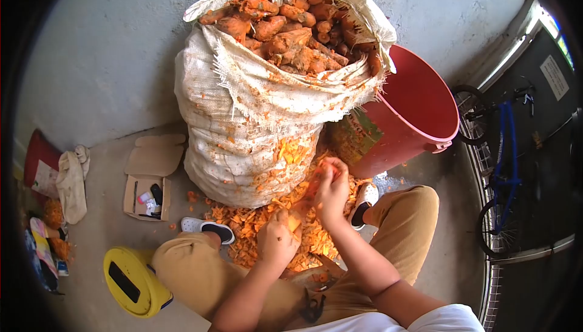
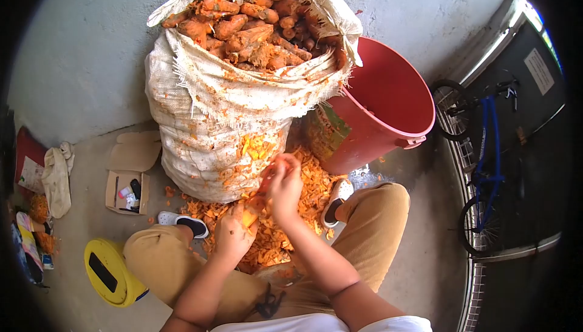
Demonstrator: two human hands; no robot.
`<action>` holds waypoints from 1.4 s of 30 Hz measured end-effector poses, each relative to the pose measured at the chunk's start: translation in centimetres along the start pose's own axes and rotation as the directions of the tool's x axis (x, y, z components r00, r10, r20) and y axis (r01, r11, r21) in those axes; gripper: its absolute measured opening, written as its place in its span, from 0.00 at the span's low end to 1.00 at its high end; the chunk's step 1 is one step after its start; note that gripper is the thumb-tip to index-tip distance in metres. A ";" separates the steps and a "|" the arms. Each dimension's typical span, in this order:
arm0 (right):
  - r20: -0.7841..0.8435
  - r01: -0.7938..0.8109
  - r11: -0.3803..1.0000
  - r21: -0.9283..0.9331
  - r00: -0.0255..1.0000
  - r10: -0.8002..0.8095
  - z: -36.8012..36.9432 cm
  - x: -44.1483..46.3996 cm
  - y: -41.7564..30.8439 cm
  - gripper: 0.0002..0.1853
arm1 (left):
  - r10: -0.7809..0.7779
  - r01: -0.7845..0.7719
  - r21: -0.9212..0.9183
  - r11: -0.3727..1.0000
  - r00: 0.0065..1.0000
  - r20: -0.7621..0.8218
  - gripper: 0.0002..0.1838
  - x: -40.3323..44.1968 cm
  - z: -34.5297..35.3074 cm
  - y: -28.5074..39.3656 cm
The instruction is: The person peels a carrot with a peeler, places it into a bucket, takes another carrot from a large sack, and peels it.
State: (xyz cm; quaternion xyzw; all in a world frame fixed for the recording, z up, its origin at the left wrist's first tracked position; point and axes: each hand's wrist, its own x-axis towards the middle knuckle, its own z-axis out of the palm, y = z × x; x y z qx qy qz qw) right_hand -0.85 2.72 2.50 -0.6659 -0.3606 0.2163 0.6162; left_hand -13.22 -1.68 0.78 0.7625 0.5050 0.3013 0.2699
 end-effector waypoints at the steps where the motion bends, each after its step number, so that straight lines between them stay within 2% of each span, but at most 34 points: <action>1: -0.034 0.138 0.990 0.035 0.990 -0.136 -0.4 1.3 0.1 0.06 | 0.011 -0.010 0.030 1.000 1.000 -0.019 0.15 0.0 -0.3 0.2; 2: -0.080 0.060 0.967 0.249 0.996 -0.042 -1.0 3.0 0.9 0.06 | 0.021 -0.019 0.056 0.998 0.999 -0.035 0.16 0.0 -0.5 0.3; 3: -0.169 -0.013 0.956 0.294 0.983 0.065 -1.9 5.2 2.1 0.06 | 0.033 -0.029 0.079 0.996 0.998 -0.050 0.16 -0.2 -0.6 0.4; 4: -0.280 0.078 0.972 0.223 0.960 -0.013 -3.1 7.4 3.0 0.06 | 0.054 -0.046 0.092 0.995 0.995 -0.089 0.17 -0.2 -0.5 0.5; 5: -0.342 0.067 0.955 0.289 0.939 0.038 -4.3 8.7 2.9 0.06 | 0.055 -0.046 0.107 0.993 0.995 -0.079 0.18 -0.3 -0.5 0.5; 7: -0.393 0.023 0.970 0.244 0.916 0.077 -4.4 8.7 1.4 0.05 | 0.055 -0.045 0.145 0.988 0.996 -0.064 0.19 -0.3 -0.8 0.3; 10: -0.125 -0.008 0.945 0.328 0.991 0.052 -0.8 3.3 -1.4 0.04 | 0.095 -0.087 0.182 0.979 0.995 -0.032 0.20 0.0 -1.0 0.3; 11: -0.111 0.142 0.970 0.197 0.986 -0.122 0.6 1.9 0.7 0.04 | 0.086 -0.082 0.215 0.973 0.996 -0.011 0.21 -0.1 -1.1 0.3; 13: -0.108 0.151 0.981 -0.125 0.980 -0.165 0.9 0.3 0.4 0.04 | 0.070 -0.076 0.280 0.957 0.997 0.031 0.23 -0.4 -1.3 0.3; 14: -0.043 -0.056 0.994 0.098 0.997 0.061 0.2 1.1 -0.1 0.05 | 0.063 -0.071 0.287 0.955 0.997 0.037 0.23 -0.3 -1.4 0.4; 15: -0.205 -0.027 1.000 -0.002 0.978 0.026 -0.4 3.4 4.0 0.05 | 0.054 -0.065 0.295 0.953 0.998 0.044 0.22 -0.4 -1.5 0.4; 16: -0.206 -0.041 0.980 0.194 0.975 0.082 -1.8 4.9 4.6 0.05 | 0.046 -0.059 0.305 0.951 0.998 0.050 0.21 -0.4 -1.6 0.3; 17: -0.314 -0.060 0.991 0.123 0.945 0.096 -3.2 6.8 5.7 0.06 | 0.028 -0.034 0.274 0.961 0.999 0.027 0.20 -0.7 -1.5 0.1; 18: -0.386 -0.113 0.982 0.150 0.908 0.164 -4.6 7.9 4.4 0.06 | 0.010 -0.010 0.241 0.971 1.000 0.003 0.20 -1.0 -1.2 -0.4; 19: -0.414 -0.072 0.960 0.271 0.891 0.184 -5.8 9.3 4.9 0.06 | -0.007 0.011 0.208 0.978 1.000 -0.021 0.19 -0.9 -1.0 -0.8; 21: -0.422 -0.105 0.992 0.066 0.898 0.123 -7.2 9.7 4.9 0.06 | 0.068 -0.067 0.048 0.997 0.998 -0.010 0.20 -0.1 -1.1 -1.5; 22: -0.380 -0.046 0.990 0.136 0.920 0.095 -6.8 9.1 4.5 0.07 | 0.102 -0.102 -0.035 0.994 0.995 -0.005 0.21 0.0 -1.0 -1.6; 23: -0.340 0.013 0.978 0.210 0.938 0.061 -5.9 8.5 4.1 0.07 | -0.051 0.083 -0.295 0.952 0.992 0.114 0.21 -0.1 -0.7 -1.4; 24: -0.267 -0.047 0.953 0.298 0.955 0.131 -5.4 7.4 2.9 0.07 | -0.161 0.278 -0.506 0.816 0.951 0.262 0.21 0.0 -0.4 -1.1; 25: -0.257 -0.049 0.941 0.335 0.956 0.142 -4.8 7.0 3.2 0.08 | -0.220 0.464 -0.646 0.606 0.878 0.425 0.21 0.2 -0.2 -0.8; 26: -0.199 -0.099 0.919 0.382 0.962 0.186 -4.6 6.6 3.4 0.08 | -0.190 0.520 -0.667 0.534 0.842 0.504 0.20 0.3 -0.3 -0.7; 27: -0.140 -0.152 0.894 0.422 0.963 0.230 -4.5 6.2 3.2 0.08 | -0.164 0.496 -0.705 0.507 0.858 0.486 0.20 0.3 -0.2 -0.8; 29: -0.151 -0.127 0.907 0.402 0.968 0.202 -4.6 6.2 4.3 0.09 | -0.111 0.448 -0.777 0.442 0.887 0.448 0.19 0.3 0.1 -0.9; 33: -0.135 -0.134 0.889 0.437 0.968 0.212 -5.6 6.0 3.6 0.10 | -0.095 0.513 -0.839 0.182 0.858 0.504 0.23 0.5 0.5 -1.8; 37: -0.131 -0.153 0.868 0.472 0.962 0.240 -5.9 5.8 2.6 0.10 | -0.054 0.571 -0.816 0.089 0.821 0.568 0.20 0.5 0.3 -2.0; 42: -0.096 -0.060 0.828 0.558 0.986 0.137 -3.7 3.8 -0.5 0.09 | 0.060 0.698 -0.696 -0.169 0.712 0.700 0.21 0.5 0.3 -1.8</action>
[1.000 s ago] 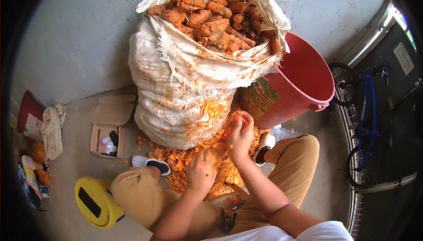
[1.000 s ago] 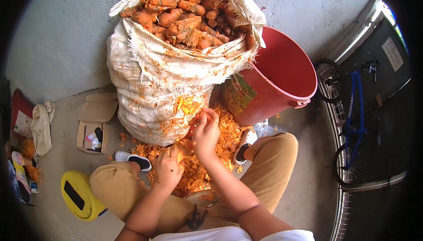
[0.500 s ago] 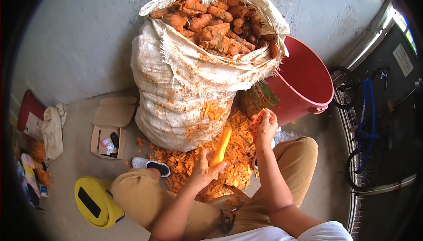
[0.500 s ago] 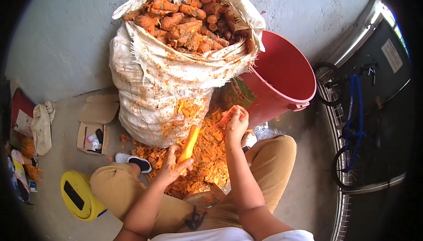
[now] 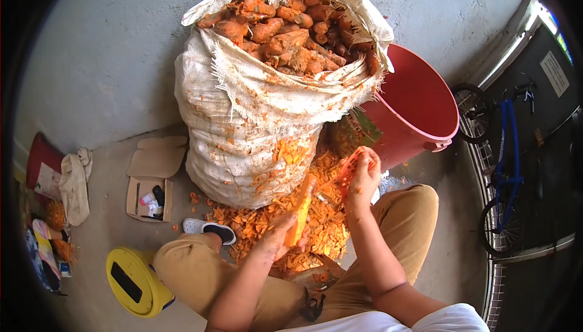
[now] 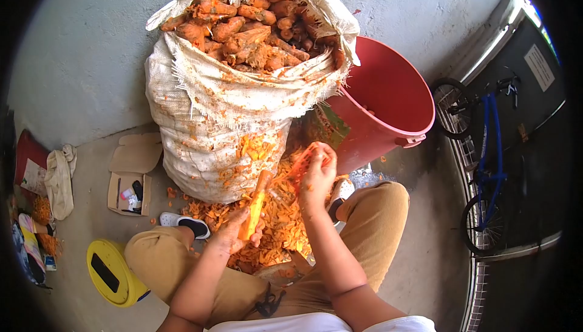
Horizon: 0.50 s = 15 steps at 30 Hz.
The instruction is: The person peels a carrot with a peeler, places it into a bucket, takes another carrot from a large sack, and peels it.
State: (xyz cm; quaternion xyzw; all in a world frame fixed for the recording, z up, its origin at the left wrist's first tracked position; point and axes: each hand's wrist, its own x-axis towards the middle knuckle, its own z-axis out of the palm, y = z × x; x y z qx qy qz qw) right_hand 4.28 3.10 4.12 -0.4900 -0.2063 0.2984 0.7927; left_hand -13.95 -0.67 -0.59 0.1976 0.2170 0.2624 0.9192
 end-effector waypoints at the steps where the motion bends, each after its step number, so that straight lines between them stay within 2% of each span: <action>1: 0.034 0.014 0.999 0.038 0.999 -0.015 0.7 -0.9 -0.1 0.09 | -0.047 0.047 -0.049 0.998 0.999 0.012 0.21 -0.1 0.0 -0.1; 3: 0.194 -0.016 0.999 0.048 0.981 0.007 2.0 -3.4 -0.6 0.07 | -0.084 0.085 -0.029 0.996 0.996 0.020 0.22 -0.3 0.1 -0.3; 4: 0.193 0.177 0.977 -0.118 0.969 -0.152 2.1 -3.7 0.3 0.07 | -0.103 0.104 -0.019 0.994 0.994 0.024 0.23 -0.4 0.2 -0.3; 5: 0.219 0.357 0.892 -0.277 0.928 -0.303 2.1 -3.7 1.1 0.07 | -0.104 0.105 -0.023 0.994 0.993 0.058 0.22 -0.4 0.2 -0.3; 6: 0.193 0.192 0.923 -0.333 0.972 -0.133 2.0 -3.3 0.1 0.08 | -0.103 0.106 -0.027 0.994 0.990 0.093 0.22 -0.4 0.3 -0.3; 7: 0.162 0.211 0.917 -0.339 0.973 -0.164 2.2 -1.9 -0.4 0.08 | -0.102 0.107 -0.031 0.994 0.987 0.127 0.21 -0.4 0.3 -0.3; 9: 0.026 0.000 0.988 -0.156 1.000 0.004 1.8 1.6 -0.8 0.08 | -0.061 0.054 0.048 0.997 0.985 0.162 0.21 -0.3 0.3 -0.4; 10: -0.053 0.077 0.987 -0.143 0.995 -0.086 1.3 3.8 -0.4 0.08 | -0.041 0.025 0.087 0.996 0.982 0.183 0.21 -0.2 0.3 -0.4; 11: -0.129 0.157 0.978 -0.136 0.976 -0.174 0.6 5.7 -0.2 0.08 | -0.071 0.065 0.035 0.997 0.978 0.198 0.21 -0.4 0.4 -0.4; 13: -0.149 0.155 0.977 -0.146 0.973 -0.177 0.3 7.1 -1.5 0.07 | -0.132 0.150 -0.062 0.987 0.965 0.226 0.22 -1.1 0.5 -0.4; 15: 0.032 0.151 0.981 -0.124 0.988 -0.148 0.7 5.4 -2.3 0.08 | -0.140 0.176 -0.148 0.973 0.964 0.227 0.23 -0.6 0.1 -0.6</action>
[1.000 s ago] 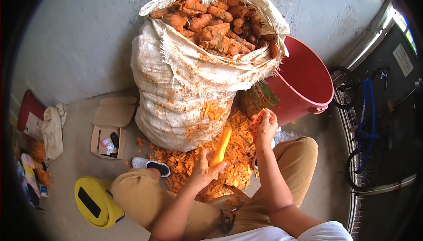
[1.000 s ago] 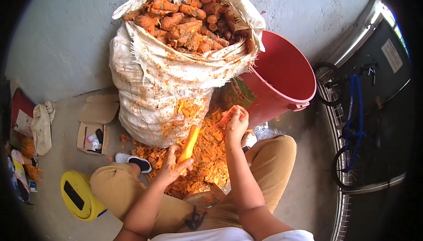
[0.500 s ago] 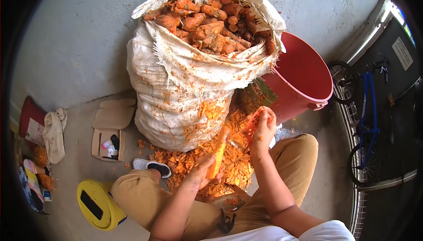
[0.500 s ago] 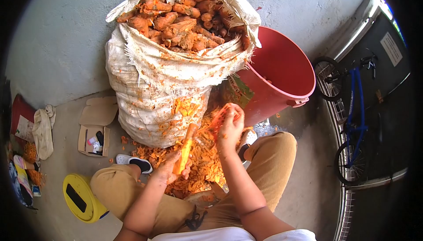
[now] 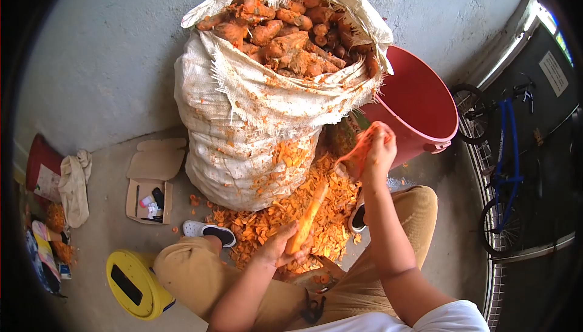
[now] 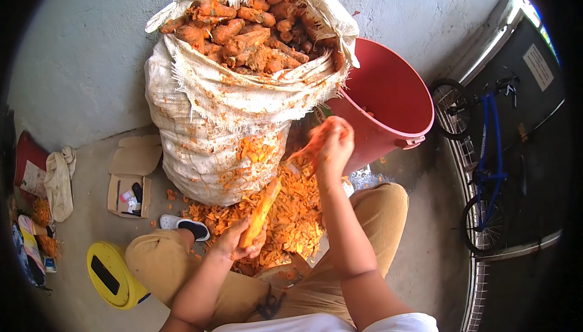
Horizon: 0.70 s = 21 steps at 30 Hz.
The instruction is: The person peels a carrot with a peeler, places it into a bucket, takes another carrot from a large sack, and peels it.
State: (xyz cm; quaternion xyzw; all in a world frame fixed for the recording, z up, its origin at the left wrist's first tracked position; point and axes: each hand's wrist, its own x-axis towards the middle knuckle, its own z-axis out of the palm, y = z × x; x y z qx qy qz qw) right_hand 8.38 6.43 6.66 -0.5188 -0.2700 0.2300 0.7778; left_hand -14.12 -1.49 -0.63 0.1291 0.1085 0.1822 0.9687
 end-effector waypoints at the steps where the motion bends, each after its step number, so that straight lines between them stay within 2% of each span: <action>1: 0.087 -0.017 1.000 0.015 0.996 0.015 0.9 -1.9 -0.7 0.08 | -0.004 0.004 -0.077 0.997 1.000 0.000 0.23 0.3 -0.3 -0.1; 2: 0.173 -0.035 0.999 0.031 0.984 0.029 1.7 -3.9 -1.1 0.08 | -0.007 0.007 -0.152 0.988 1.000 0.001 0.23 0.5 -0.5 -0.2; 4: 0.409 0.117 0.993 0.014 0.906 -0.112 2.6 -7.3 -1.3 0.08 | -0.013 0.038 -0.259 0.965 0.995 0.098 0.22 0.8 -0.5 -0.7; 5: 0.385 0.254 0.943 -0.215 0.910 -0.157 1.8 -7.1 0.5 0.08 | -0.008 0.055 -0.298 0.953 0.988 0.157 0.22 0.9 -0.6 -0.9; 6: 0.298 0.122 0.979 -0.163 0.952 -0.069 1.8 -6.2 0.7 0.08 | 0.001 0.072 -0.335 0.939 0.977 0.214 0.22 1.0 -0.7 -1.0; 8: 0.139 -0.139 0.990 -0.026 0.980 0.141 1.9 -2.9 0.6 0.08 | 0.034 0.050 -0.350 0.935 0.973 0.230 0.22 1.0 -0.6 -0.9; 9: 0.111 -0.139 0.990 -0.025 0.984 0.141 1.6 -1.2 0.7 0.09 | 0.047 0.045 -0.341 0.939 0.965 0.258 0.22 1.1 -0.8 -1.0; 10: 0.021 -0.046 0.998 -0.041 0.999 0.047 1.5 0.6 0.9 0.09 | 0.060 0.041 -0.331 0.943 0.955 0.289 0.22 1.3 -0.8 -1.0; 12: 0.043 -0.031 1.000 -0.003 0.999 0.031 0.6 2.1 0.2 0.09 | 0.043 0.050 -0.349 0.936 0.967 0.251 0.23 1.4 -0.7 -1.0; 13: 0.086 -0.041 0.998 -0.045 0.995 0.045 1.0 1.3 -1.1 0.09 | 0.037 0.044 -0.364 0.931 0.976 0.214 0.24 1.5 -0.7 -1.0; 14: 0.194 -0.044 0.999 0.015 0.980 0.040 1.0 -0.1 -1.1 0.09 | 0.030 0.040 -0.379 0.924 0.984 0.176 0.24 1.7 -0.7 -1.0; 16: 0.353 0.044 0.999 0.011 0.934 -0.045 1.6 -4.0 -1.2 0.09 | 0.047 0.020 -0.368 0.930 0.984 0.172 0.24 2.4 -0.6 -1.1; 17: 0.397 0.267 0.954 -0.133 0.897 -0.196 1.4 -5.3 -0.2 0.08 | 0.031 0.030 -0.332 0.943 0.984 0.178 0.23 2.5 -0.6 -1.1; 18: 0.457 0.473 0.842 -0.260 0.828 -0.324 1.7 -6.0 0.1 0.08 | 0.014 0.040 -0.293 0.955 0.983 0.181 0.23 2.6 -0.7 -1.1; 19: 0.393 0.339 0.888 -0.310 0.897 -0.205 1.9 -5.7 0.2 0.07 | 0.004 0.049 -0.266 0.963 0.981 0.196 0.23 2.5 -1.0 -1.4; 20: 0.312 0.172 0.949 -0.265 0.946 -0.085 2.1 -4.2 0.1 0.06 | 0.004 0.037 -0.252 0.967 0.987 0.161 0.23 2.5 -1.2 -1.3; 21: 0.198 -0.062 0.995 -0.071 0.977 0.076 2.0 -1.9 0.8 0.04 | 0.005 0.026 -0.239 0.971 0.992 0.128 0.23 2.6 -1.4 -1.1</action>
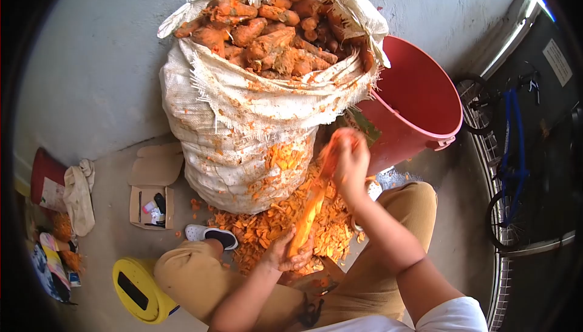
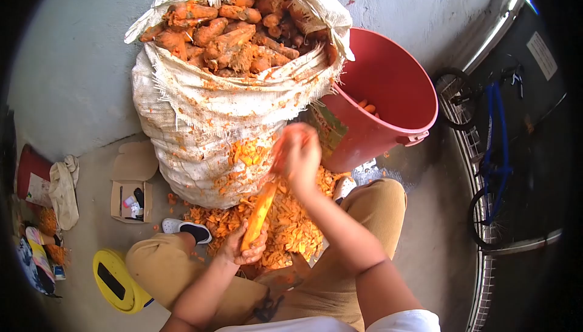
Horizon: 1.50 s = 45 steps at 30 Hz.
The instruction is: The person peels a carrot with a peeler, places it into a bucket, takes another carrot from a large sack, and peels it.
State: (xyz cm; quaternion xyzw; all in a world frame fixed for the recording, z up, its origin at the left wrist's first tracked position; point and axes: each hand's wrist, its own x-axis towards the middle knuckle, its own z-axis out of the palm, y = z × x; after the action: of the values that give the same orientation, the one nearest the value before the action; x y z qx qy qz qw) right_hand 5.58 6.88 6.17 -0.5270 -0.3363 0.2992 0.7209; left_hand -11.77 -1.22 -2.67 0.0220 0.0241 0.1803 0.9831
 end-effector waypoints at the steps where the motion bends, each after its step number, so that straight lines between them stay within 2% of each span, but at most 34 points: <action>1: -0.048 -0.017 1.000 0.024 0.999 0.018 -1.5 2.2 1.1 0.04 | 0.011 -0.011 0.015 1.000 1.000 -0.028 0.23 0.0 -0.1 0.0; 2: -0.141 -0.018 1.000 0.005 0.990 0.019 -2.3 3.6 0.6 0.04 | 0.001 0.000 0.051 0.999 1.000 -0.025 0.23 -0.3 0.0 0.0; 3: -0.224 0.084 0.994 0.063 0.972 -0.068 -3.5 5.2 2.0 0.04 | 0.013 -0.010 0.077 0.997 0.999 -0.034 0.23 -0.3 0.2 0.1; 5: -0.206 0.034 0.999 -0.023 0.978 -0.038 -4.2 4.6 1.2 0.05 | 0.031 -0.023 0.123 0.992 0.997 -0.066 0.23 -0.5 0.3 0.0; 7: -0.073 -0.003 0.998 0.063 0.997 0.008 -2.5 1.5 0.3 0.06 | 0.052 -0.021 0.174 0.984 0.984 -0.171 0.22 0.0 0.3 0.2; 8: -0.009 0.019 1.000 0.011 1.000 -0.019 -1.4 -0.4 -0.4 0.06 | 0.070 -0.033 0.183 0.983 0.977 -0.202 0.22 0.2 0.5 0.3; 9: 0.094 0.022 0.999 0.041 0.995 -0.026 -0.7 -2.2 -0.2 0.06 | 0.092 -0.046 0.194 0.980 0.968 -0.233 0.22 0.4 0.7 0.3; 10: 0.119 -0.028 0.999 -0.034 0.992 0.032 0.0 -3.9 -0.1 0.06 | 0.089 -0.062 0.162 0.985 0.982 -0.168 0.18 0.5 1.0 0.5; 11: 0.163 0.208 0.952 -0.227 0.971 -0.173 -0.1 -4.9 2.7 0.06 | 0.101 -0.054 0.254 0.966 0.979 -0.176 0.17 0.4 1.1 0.5; 13: 0.187 0.147 0.943 -0.297 0.978 -0.093 -0.1 -4.8 3.0 0.05 | 0.126 -0.034 0.430 0.902 0.975 -0.185 0.16 0.4 1.7 0.6; 14: 0.161 0.108 0.970 -0.217 0.984 -0.073 -0.3 -4.0 3.1 0.05 | 0.172 -0.065 0.417 0.907 0.959 -0.226 0.17 0.6 2.1 0.6; 15: 0.135 0.068 0.988 -0.136 0.990 -0.049 -0.4 -2.5 2.7 0.05 | 0.204 -0.046 0.524 0.851 0.947 -0.249 0.17 0.5 2.1 0.7; 17: -0.095 -0.099 0.995 0.025 0.990 0.101 -1.9 2.0 2.2 0.05 | 0.273 -0.004 0.708 0.706 0.924 -0.268 0.18 0.7 1.9 0.8; 18: -0.175 -0.033 0.999 -0.023 0.984 0.028 -3.1 3.8 2.4 0.05 | 0.262 0.092 0.778 0.621 0.912 -0.316 0.17 0.5 1.6 0.5; 19: -0.251 0.027 0.997 -0.072 0.967 -0.045 -3.5 4.7 2.3 0.06 | 0.294 0.098 0.813 0.573 0.902 -0.316 0.17 0.6 1.6 0.6; 21: -0.191 0.019 0.999 -0.029 0.981 -0.024 -3.2 3.7 2.0 0.06 | 0.346 0.129 0.869 0.477 0.882 -0.321 0.18 0.4 1.6 0.4; 23: -0.102 -0.002 1.000 0.020 0.995 0.004 -2.2 1.2 1.5 0.06 | 0.466 0.161 0.921 0.354 0.823 -0.323 0.15 0.9 1.7 0.5; 24: -0.023 0.019 0.997 -0.074 1.000 -0.021 -1.3 -0.5 1.0 0.06 | 0.503 0.174 0.932 0.317 0.803 -0.321 0.15 1.1 1.2 0.5; 25: -0.012 -0.004 0.997 -0.078 1.000 0.003 -0.6 -1.8 2.1 0.06 | 0.540 0.190 0.941 0.279 0.779 -0.318 0.14 1.3 0.6 0.5; 26: 0.068 0.116 0.978 -0.174 0.992 -0.105 -0.3 -2.9 2.7 0.06 | 0.637 0.108 0.984 0.141 0.751 -0.174 0.12 1.4 -0.7 0.2; 27: 0.108 0.113 0.962 -0.247 0.990 -0.088 0.1 -3.8 2.8 0.07 | 0.650 0.098 0.981 0.169 0.737 -0.186 0.12 1.6 -0.2 0.1; 29: 0.153 0.256 0.859 -0.445 0.966 -0.209 0.2 -4.9 4.2 0.07 | 0.671 0.077 0.972 0.223 0.711 -0.210 0.13 1.7 1.0 -0.1; 30: 0.152 0.209 0.844 -0.494 0.976 -0.153 0.4 -5.0 3.5 0.07 | 0.689 0.099 0.979 0.176 0.698 -0.194 0.13 1.7 0.8 -0.1; 33: 0.136 0.294 0.871 -0.393 0.956 -0.261 -0.4 -3.3 6.8 0.07 | 0.721 0.140 0.987 0.080 0.676 -0.154 0.12 1.5 -0.1 -0.3; 34: 0.096 0.181 0.895 -0.408 0.983 -0.155 -0.2 -2.5 4.2 0.07 | 0.717 0.139 0.987 0.075 0.681 -0.150 0.11 1.5 -0.2 -0.4; 35: 0.000 0.086 0.948 -0.306 0.996 -0.090 -0.2 -1.3 3.5 0.07 | 0.713 0.135 0.988 0.071 0.686 -0.145 0.11 1.6 -0.2 -0.4; 37: -0.036 0.267 0.820 -0.507 0.943 -0.330 -1.1 0.7 4.9 0.07 | 0.722 0.165 0.986 -0.028 0.686 -0.094 0.11 2.2 1.5 0.2; 38: -0.062 0.226 0.860 -0.458 0.957 -0.284 -1.6 1.0 5.6 0.07 | 0.725 0.181 0.981 -0.075 0.685 -0.070 0.11 2.3 2.2 0.3; 40: -0.093 0.149 0.924 -0.352 0.977 -0.192 -1.0 1.6 4.6 0.07 | 0.700 0.157 0.987 -0.014 0.707 -0.102 0.11 2.4 2.7 0.5; 41: -0.132 0.066 0.987 -0.146 0.988 -0.086 -0.9 1.6 3.8 0.07 | 0.685 0.150 0.989 0.014 0.719 -0.119 0.11 2.2 2.8 0.6; 42: -0.145 0.083 0.988 -0.128 0.984 -0.101 -1.9 2.9 5.1 0.07 | 0.691 0.177 0.982 -0.064 0.718 -0.085 0.11 1.8 2.4 0.6; 43: -0.230 0.074 0.997 -0.019 0.970 -0.076 -1.9 3.9 3.7 0.06 | 0.694 0.204 0.969 -0.140 0.719 -0.051 0.12 1.2 1.6 0.5; 44: -0.283 0.140 0.989 -0.040 0.948 -0.146 -3.8 5.9 3.4 0.05 | 0.693 0.228 0.950 -0.215 0.721 -0.017 0.12 0.8 0.9 0.4; 45: -0.330 0.119 0.990 -0.073 0.934 -0.136 -5.7 7.7 2.8 0.06 | 0.708 0.237 0.964 -0.121 0.701 -0.083 0.12 0.4 0.3 0.4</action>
State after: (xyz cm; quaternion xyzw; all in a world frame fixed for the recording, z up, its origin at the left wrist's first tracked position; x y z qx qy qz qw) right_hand 14.51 10.44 3.50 -0.5656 -0.2502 0.1494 0.7715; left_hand -11.54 -0.70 -2.39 0.6663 0.4617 0.2950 0.5058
